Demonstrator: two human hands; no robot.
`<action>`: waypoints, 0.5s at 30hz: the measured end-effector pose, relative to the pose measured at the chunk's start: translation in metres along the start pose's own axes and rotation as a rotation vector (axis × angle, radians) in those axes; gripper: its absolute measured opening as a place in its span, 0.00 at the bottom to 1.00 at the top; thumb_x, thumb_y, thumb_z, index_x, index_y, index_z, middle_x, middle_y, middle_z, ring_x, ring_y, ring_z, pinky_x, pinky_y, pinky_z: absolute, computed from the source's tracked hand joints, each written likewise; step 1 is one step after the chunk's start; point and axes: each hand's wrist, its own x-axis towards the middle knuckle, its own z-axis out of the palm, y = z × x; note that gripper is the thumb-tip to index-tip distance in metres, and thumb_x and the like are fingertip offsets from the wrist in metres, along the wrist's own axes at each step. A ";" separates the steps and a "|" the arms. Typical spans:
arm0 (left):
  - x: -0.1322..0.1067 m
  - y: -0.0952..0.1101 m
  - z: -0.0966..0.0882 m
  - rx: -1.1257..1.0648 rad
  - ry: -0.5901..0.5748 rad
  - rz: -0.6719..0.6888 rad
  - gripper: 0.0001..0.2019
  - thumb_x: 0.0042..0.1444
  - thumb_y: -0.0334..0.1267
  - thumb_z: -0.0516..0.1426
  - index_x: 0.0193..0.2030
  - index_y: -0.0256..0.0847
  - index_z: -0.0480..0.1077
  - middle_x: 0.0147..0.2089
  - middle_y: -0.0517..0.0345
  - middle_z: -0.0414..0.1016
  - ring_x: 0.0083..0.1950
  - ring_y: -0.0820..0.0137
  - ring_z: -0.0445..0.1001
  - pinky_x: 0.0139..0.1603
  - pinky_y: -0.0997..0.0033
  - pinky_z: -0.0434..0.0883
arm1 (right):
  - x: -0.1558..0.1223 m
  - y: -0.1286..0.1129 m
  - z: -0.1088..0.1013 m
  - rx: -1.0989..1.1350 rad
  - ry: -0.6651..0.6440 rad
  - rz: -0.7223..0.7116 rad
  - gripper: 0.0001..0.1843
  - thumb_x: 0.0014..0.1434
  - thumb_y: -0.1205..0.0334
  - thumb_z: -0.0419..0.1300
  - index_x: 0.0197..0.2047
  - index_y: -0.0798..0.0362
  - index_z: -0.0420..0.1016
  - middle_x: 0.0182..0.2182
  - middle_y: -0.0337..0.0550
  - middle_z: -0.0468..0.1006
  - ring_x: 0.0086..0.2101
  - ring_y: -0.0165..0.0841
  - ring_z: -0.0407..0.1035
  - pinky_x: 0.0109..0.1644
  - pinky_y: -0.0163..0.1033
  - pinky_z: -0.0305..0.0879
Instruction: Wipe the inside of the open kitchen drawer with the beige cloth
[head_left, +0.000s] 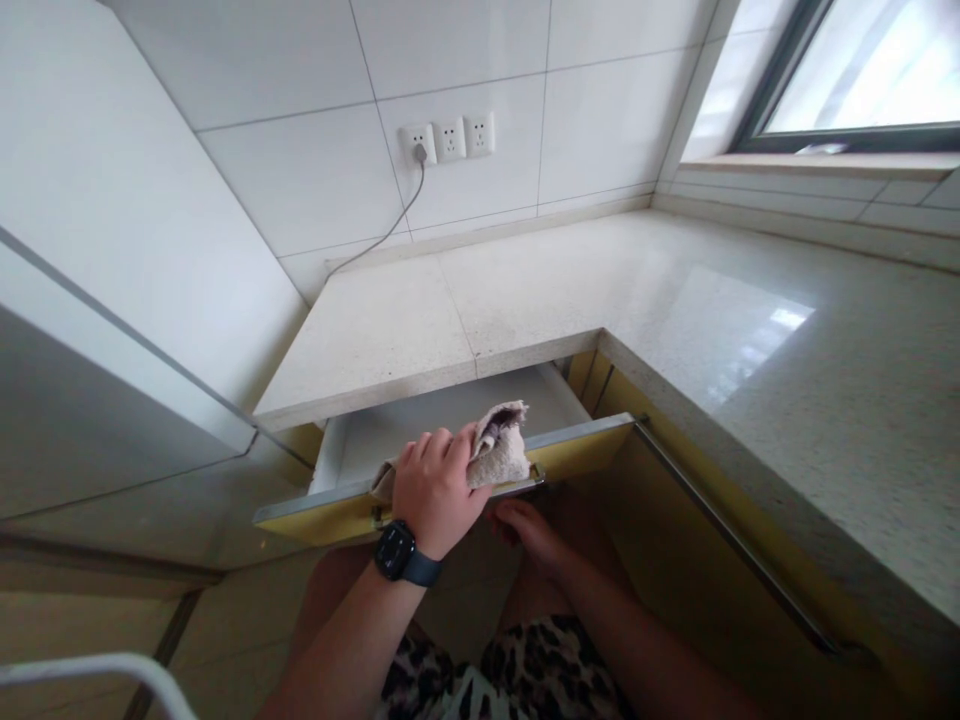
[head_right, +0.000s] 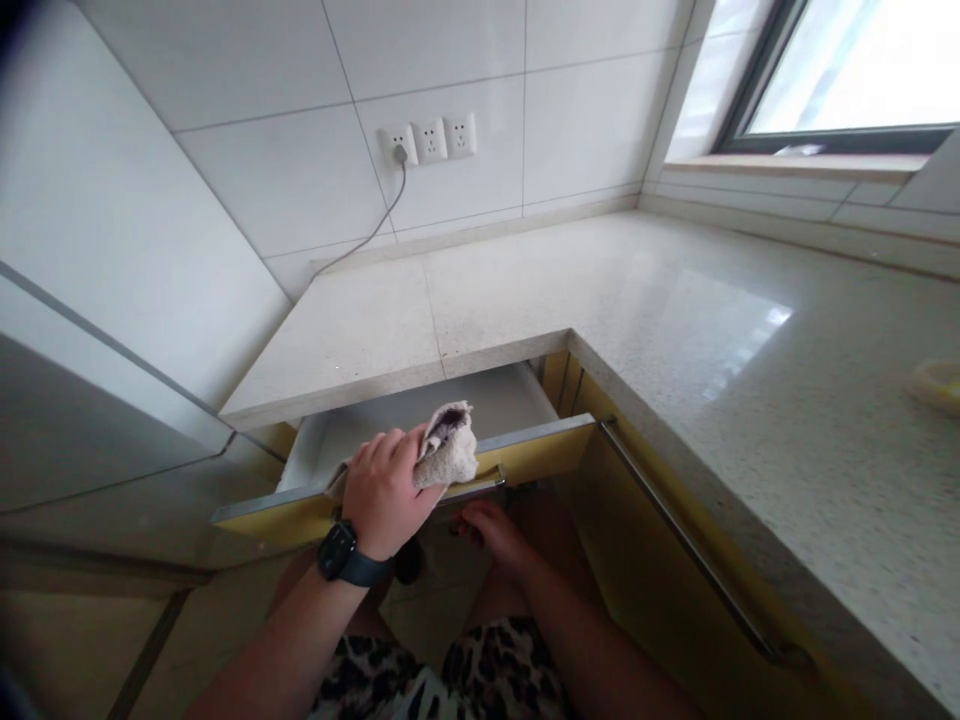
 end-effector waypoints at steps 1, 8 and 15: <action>0.000 -0.005 0.002 0.011 0.023 -0.029 0.24 0.59 0.49 0.56 0.59 0.41 0.64 0.43 0.46 0.70 0.47 0.52 0.66 0.47 0.52 0.62 | -0.002 -0.001 -0.002 0.001 0.005 0.000 0.22 0.52 0.43 0.60 0.32 0.55 0.79 0.24 0.40 0.76 0.24 0.30 0.63 0.29 0.36 0.53; -0.005 -0.052 0.006 0.155 0.116 -0.065 0.20 0.63 0.49 0.52 0.55 0.38 0.66 0.39 0.46 0.68 0.45 0.53 0.66 0.47 0.56 0.63 | -0.004 -0.004 -0.005 0.003 0.007 0.016 0.21 0.51 0.44 0.59 0.34 0.54 0.79 0.26 0.40 0.75 0.25 0.30 0.63 0.30 0.37 0.54; -0.038 -0.106 0.003 0.342 0.231 -0.271 0.17 0.63 0.48 0.51 0.50 0.37 0.65 0.40 0.44 0.68 0.46 0.52 0.67 0.48 0.57 0.64 | 0.000 0.002 -0.003 -0.040 -0.056 0.030 0.16 0.48 0.49 0.61 0.30 0.53 0.78 0.24 0.39 0.75 0.25 0.30 0.63 0.30 0.37 0.54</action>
